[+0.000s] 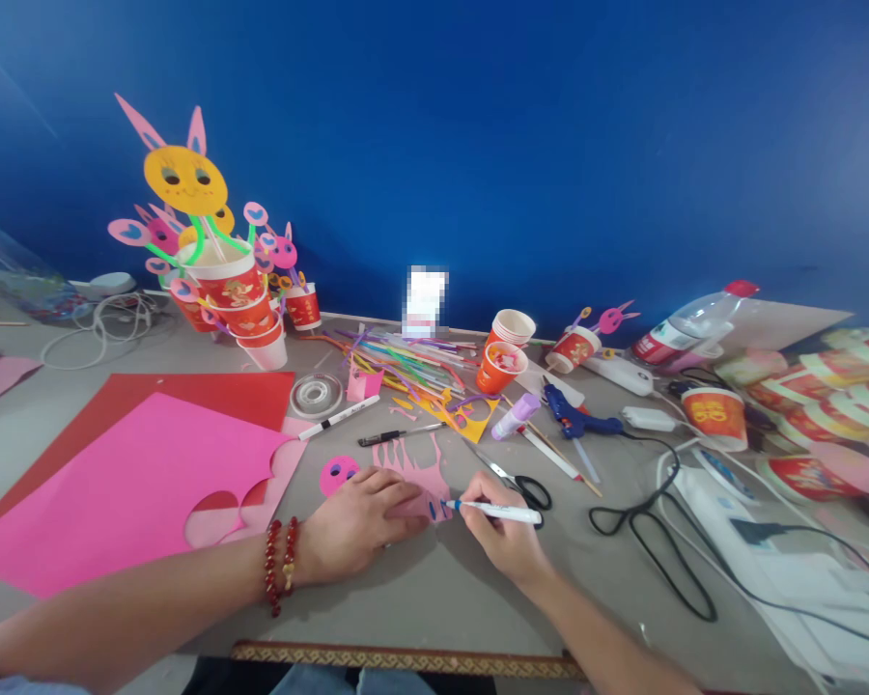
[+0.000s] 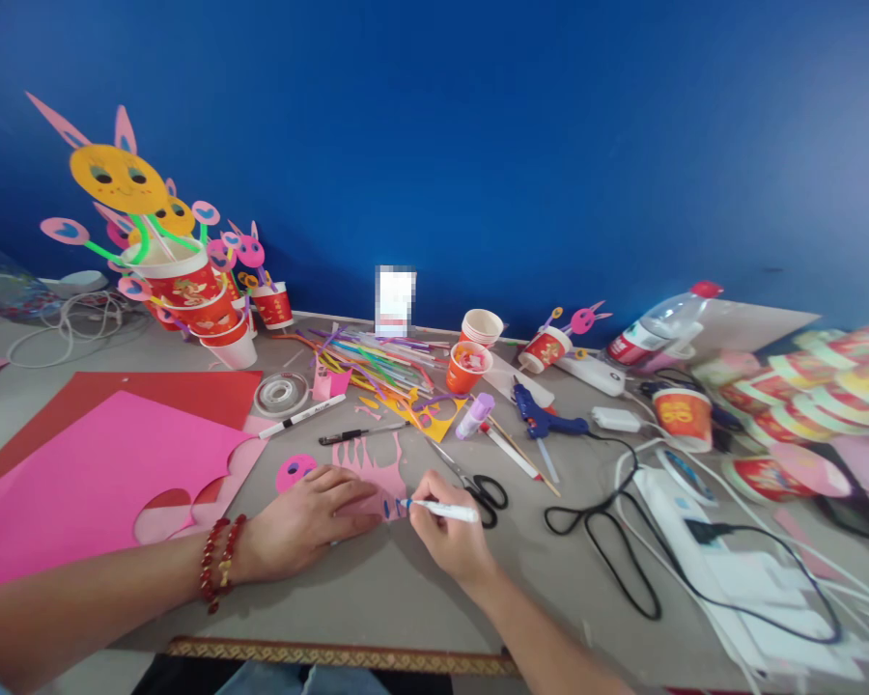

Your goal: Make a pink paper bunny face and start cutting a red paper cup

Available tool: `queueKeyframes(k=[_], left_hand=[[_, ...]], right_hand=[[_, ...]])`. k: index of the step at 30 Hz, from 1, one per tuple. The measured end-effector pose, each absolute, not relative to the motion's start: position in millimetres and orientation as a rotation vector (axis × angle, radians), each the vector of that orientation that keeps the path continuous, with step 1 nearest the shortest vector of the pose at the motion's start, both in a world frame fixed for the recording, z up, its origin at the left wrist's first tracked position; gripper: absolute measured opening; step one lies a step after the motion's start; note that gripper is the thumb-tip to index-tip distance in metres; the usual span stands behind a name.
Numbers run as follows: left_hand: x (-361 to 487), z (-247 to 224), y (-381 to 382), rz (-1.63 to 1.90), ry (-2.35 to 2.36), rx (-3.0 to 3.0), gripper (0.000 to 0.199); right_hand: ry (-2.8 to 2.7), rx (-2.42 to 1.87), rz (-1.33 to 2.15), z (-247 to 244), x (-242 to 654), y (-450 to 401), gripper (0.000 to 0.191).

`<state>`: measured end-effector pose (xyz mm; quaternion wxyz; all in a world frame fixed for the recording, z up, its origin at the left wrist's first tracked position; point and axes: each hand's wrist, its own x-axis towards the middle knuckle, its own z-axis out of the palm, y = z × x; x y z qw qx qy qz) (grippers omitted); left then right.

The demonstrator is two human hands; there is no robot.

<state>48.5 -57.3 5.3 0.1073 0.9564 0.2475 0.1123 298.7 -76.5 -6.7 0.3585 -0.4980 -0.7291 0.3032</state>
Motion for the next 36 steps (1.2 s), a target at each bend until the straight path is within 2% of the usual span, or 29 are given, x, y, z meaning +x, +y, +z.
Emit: queueKeyframes(k=[36], left_hand=[[48.7,4.6,-57.4,0.308,0.738,2.826,0.048]], right_hand=[[-1.835,-1.25,0.872,-3.7,299.1,-78.9,0.017]])
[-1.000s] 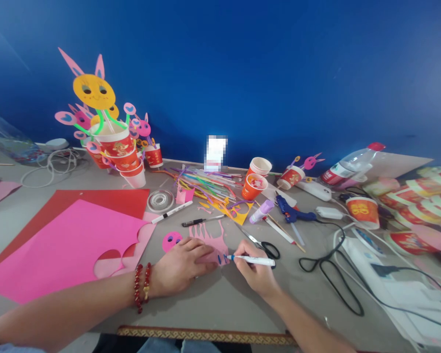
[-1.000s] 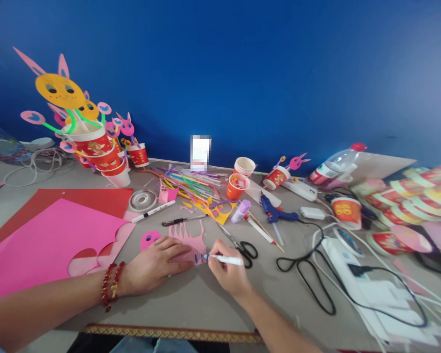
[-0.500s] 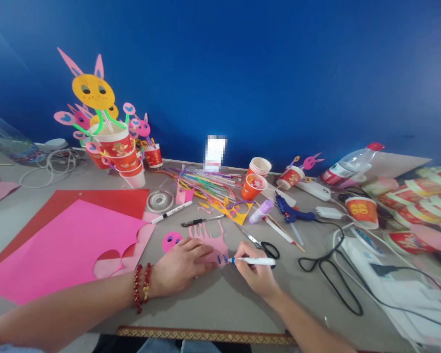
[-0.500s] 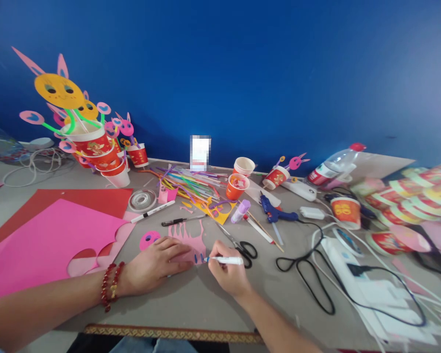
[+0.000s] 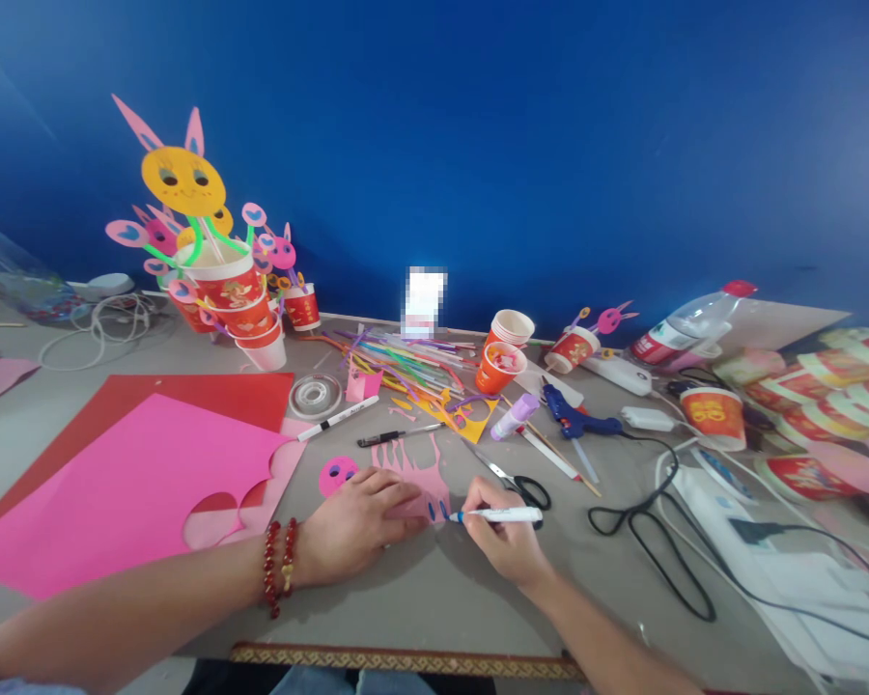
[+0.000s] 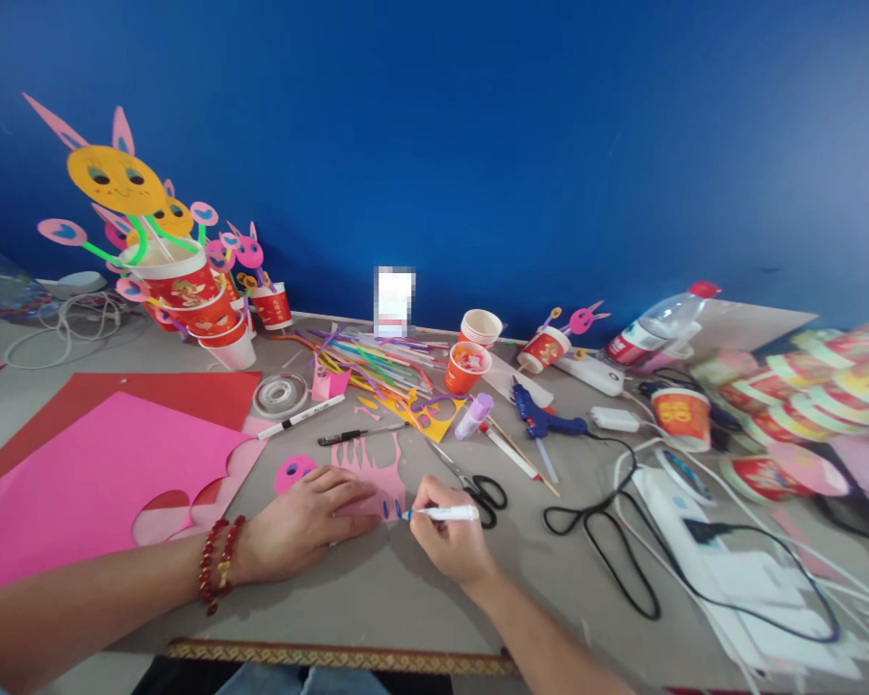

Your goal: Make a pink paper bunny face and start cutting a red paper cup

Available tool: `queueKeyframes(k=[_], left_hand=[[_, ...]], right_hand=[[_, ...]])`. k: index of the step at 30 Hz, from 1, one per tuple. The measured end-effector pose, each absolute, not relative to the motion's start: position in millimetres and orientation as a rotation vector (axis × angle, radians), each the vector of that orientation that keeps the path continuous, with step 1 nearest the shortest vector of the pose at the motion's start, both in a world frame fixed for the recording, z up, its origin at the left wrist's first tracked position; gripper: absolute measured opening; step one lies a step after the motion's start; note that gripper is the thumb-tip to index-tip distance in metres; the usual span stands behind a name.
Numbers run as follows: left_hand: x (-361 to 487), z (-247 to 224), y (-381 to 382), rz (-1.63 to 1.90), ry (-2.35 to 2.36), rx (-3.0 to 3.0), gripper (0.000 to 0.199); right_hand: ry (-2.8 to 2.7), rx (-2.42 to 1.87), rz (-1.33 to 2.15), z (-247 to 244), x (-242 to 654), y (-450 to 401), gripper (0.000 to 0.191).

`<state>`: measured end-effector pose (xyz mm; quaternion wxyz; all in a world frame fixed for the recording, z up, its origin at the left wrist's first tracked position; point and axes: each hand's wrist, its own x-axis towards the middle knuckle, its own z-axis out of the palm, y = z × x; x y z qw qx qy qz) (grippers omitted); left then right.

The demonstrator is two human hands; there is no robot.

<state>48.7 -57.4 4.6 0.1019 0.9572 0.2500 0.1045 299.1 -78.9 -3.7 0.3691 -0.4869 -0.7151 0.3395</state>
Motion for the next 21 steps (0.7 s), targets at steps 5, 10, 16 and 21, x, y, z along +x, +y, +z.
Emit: queueKeyframes(k=[5,10,16,21], left_hand=[[48.8,3.8,-57.5,0.303,0.74,2.822,0.047],[48.1,3.1,-57.9,0.34,0.736,2.83,0.047],[49.1,4.7,-57.6,0.329,0.745,2.825,0.045],[49.3,5.9,-57.7,0.329,0.734,2.822,0.046]], right_hand=[[-1.835,-1.249,0.882,-3.2,298.7,-78.6,0.017],[-1.839,-1.244,0.876,-2.7,298.1,-78.5,0.017],[-1.841,-1.248,0.856,-2.7,298.5,-78.8,0.017],[-1.859,-1.271,0.782,-3.1,297.8,-76.9,0.016]])
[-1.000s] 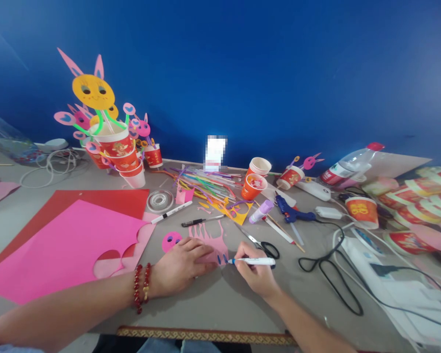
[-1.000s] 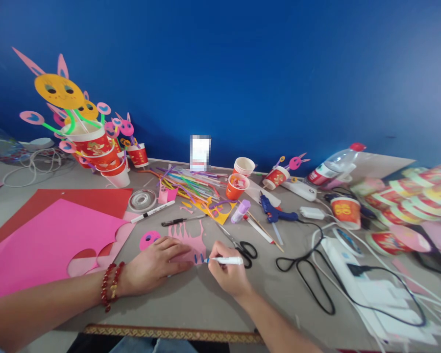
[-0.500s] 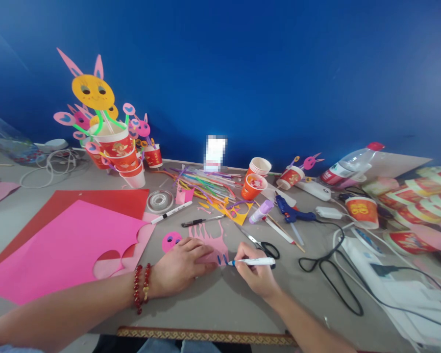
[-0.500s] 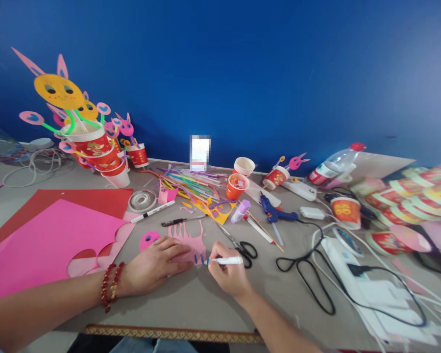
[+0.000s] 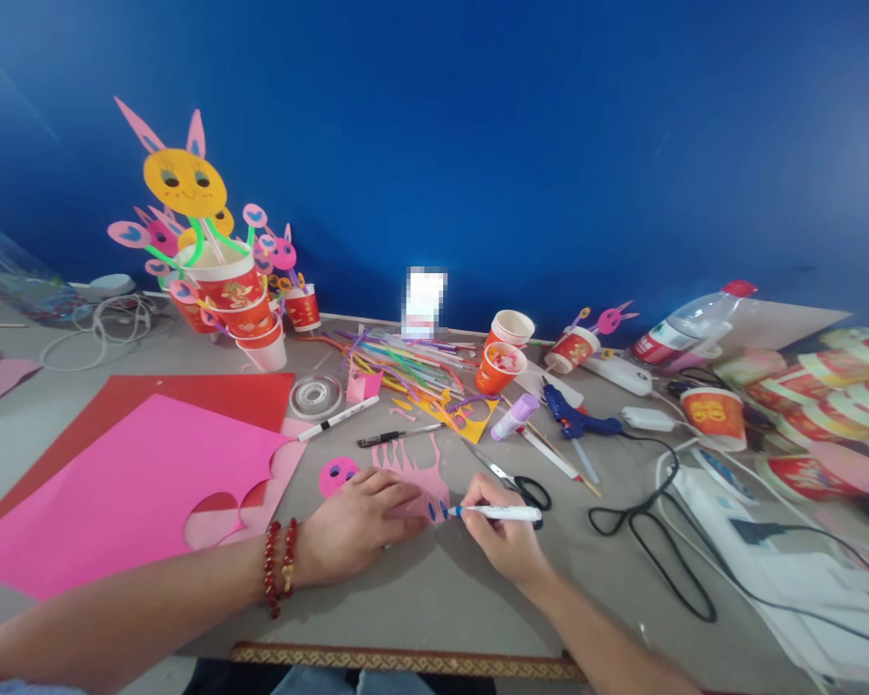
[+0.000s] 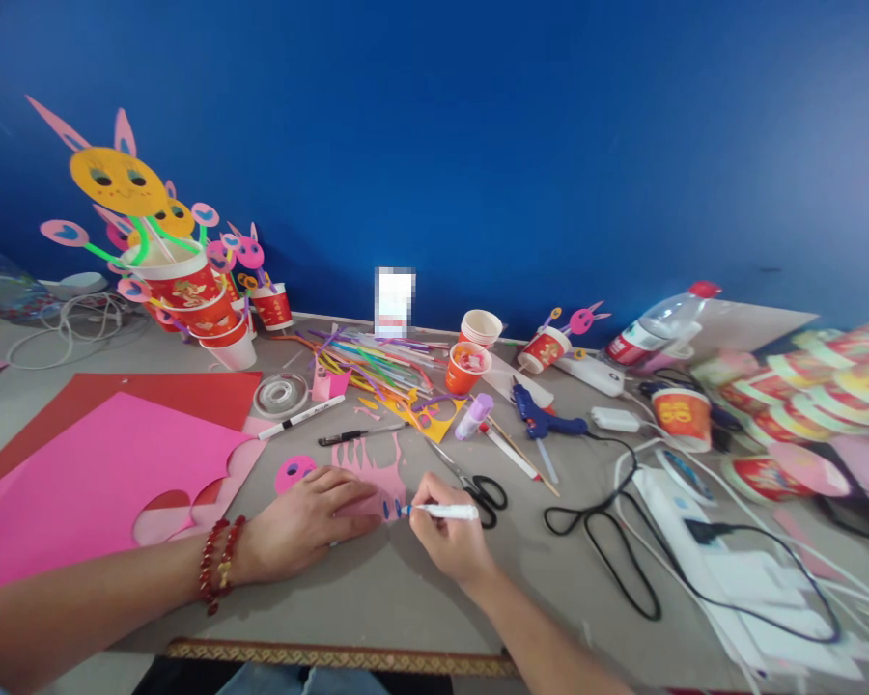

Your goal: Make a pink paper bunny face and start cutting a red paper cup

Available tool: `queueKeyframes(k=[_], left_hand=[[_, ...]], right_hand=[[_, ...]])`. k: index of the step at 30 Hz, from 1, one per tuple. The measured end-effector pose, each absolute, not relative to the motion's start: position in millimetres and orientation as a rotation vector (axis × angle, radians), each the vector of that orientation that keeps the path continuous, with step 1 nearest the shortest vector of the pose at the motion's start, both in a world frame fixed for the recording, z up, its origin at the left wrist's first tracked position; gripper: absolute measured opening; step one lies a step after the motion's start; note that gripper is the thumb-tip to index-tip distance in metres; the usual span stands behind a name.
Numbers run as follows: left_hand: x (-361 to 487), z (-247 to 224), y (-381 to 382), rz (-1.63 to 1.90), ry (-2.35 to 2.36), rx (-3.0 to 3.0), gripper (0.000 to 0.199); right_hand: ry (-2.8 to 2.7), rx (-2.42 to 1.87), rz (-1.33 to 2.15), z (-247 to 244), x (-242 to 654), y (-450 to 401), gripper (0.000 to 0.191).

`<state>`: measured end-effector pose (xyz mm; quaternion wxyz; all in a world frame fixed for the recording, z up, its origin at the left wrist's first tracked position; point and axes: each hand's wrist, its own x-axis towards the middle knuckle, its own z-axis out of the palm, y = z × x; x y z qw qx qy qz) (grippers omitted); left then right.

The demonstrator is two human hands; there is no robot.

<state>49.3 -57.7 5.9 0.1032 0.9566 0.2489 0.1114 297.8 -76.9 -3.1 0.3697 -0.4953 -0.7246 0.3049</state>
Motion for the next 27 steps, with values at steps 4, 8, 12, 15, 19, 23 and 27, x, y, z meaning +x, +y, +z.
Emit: queueKeyframes(k=[4,8,12,15,19,23,27], left_hand=[[48.8,6.6,-58.0,0.33,0.734,2.814,0.047],[48.9,6.9,-58.1,0.337,0.73,2.814,0.048],[48.8,6.6,-58.0,0.337,0.733,2.815,0.046],[48.9,6.3,-57.7,0.33,0.735,2.816,0.046],[48.9,6.1,-57.4,0.335,0.725,2.821,0.047],[48.7,5.0,-57.7,0.331,0.726,2.82,0.048],[48.4,3.9,-58.0,0.326,0.736,2.809,0.048]], right_hand=[[-1.879,-1.282,0.75,-5.5,298.2,-76.0,0.016],[-1.888,-1.293,0.763,-6.6,298.8,-76.4,0.016],[-1.888,-1.291,0.771,-5.0,298.7,-76.7,0.016],[-1.889,-1.277,0.76,-3.5,298.4,-76.8,0.016],[-1.881,-1.268,0.76,-3.2,298.1,-76.7,0.016],[-1.864,-1.281,0.773,-4.1,298.1,-76.7,0.016],[-1.858,-1.277,0.79,-3.5,297.9,-77.2,0.016]])
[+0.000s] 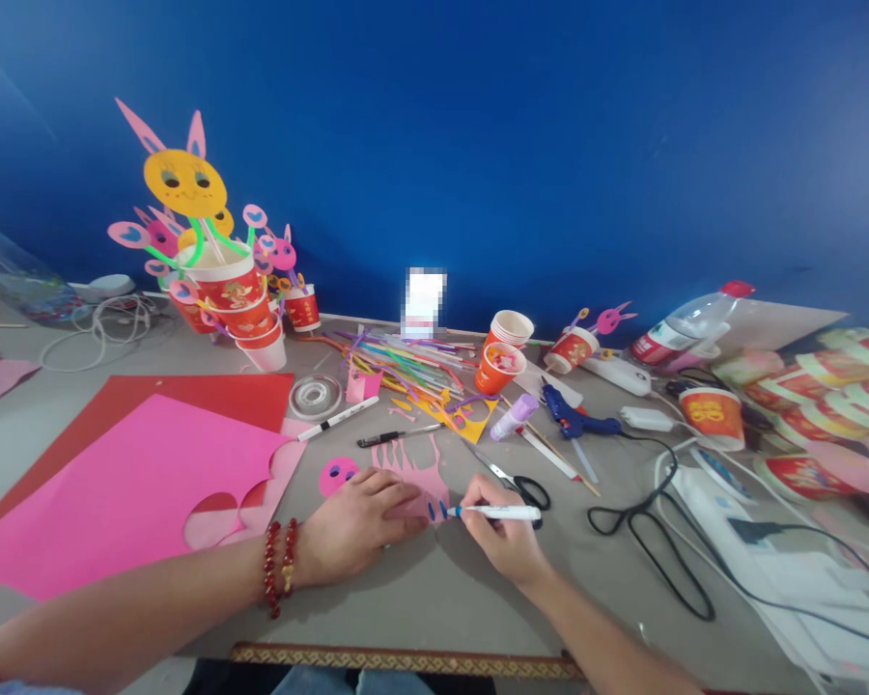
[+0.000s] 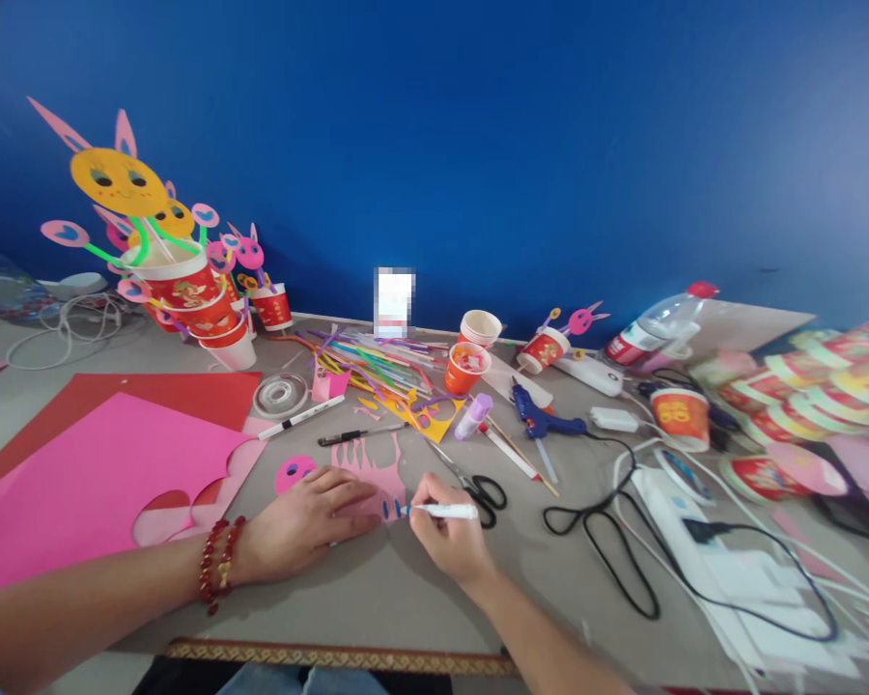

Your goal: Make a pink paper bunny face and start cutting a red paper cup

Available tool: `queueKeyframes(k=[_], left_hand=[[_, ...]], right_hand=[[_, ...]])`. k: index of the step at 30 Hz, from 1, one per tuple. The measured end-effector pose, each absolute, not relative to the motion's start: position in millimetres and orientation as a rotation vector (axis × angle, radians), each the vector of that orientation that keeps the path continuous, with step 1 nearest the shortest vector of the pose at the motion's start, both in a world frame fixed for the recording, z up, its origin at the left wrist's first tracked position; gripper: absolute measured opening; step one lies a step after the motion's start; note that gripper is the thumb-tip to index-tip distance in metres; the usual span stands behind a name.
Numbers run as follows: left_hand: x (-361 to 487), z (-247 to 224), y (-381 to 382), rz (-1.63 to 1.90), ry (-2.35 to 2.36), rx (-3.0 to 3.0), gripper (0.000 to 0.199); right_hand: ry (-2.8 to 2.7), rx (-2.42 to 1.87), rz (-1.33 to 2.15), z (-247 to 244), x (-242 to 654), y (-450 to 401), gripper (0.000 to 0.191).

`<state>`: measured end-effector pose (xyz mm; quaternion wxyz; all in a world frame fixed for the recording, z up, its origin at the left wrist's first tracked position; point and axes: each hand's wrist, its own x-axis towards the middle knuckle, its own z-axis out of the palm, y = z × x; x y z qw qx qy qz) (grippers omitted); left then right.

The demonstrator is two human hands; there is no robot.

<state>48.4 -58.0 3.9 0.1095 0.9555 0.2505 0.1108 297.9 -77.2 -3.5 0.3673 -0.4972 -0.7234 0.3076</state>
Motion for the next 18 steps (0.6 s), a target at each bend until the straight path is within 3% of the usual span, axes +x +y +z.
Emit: queueKeyframes(k=[18], left_hand=[[49.2,6.8,-58.5,0.325,0.738,2.816,0.046]], right_hand=[[-1.867,-1.291,0.8,-5.9,298.5,-76.2,0.017]])
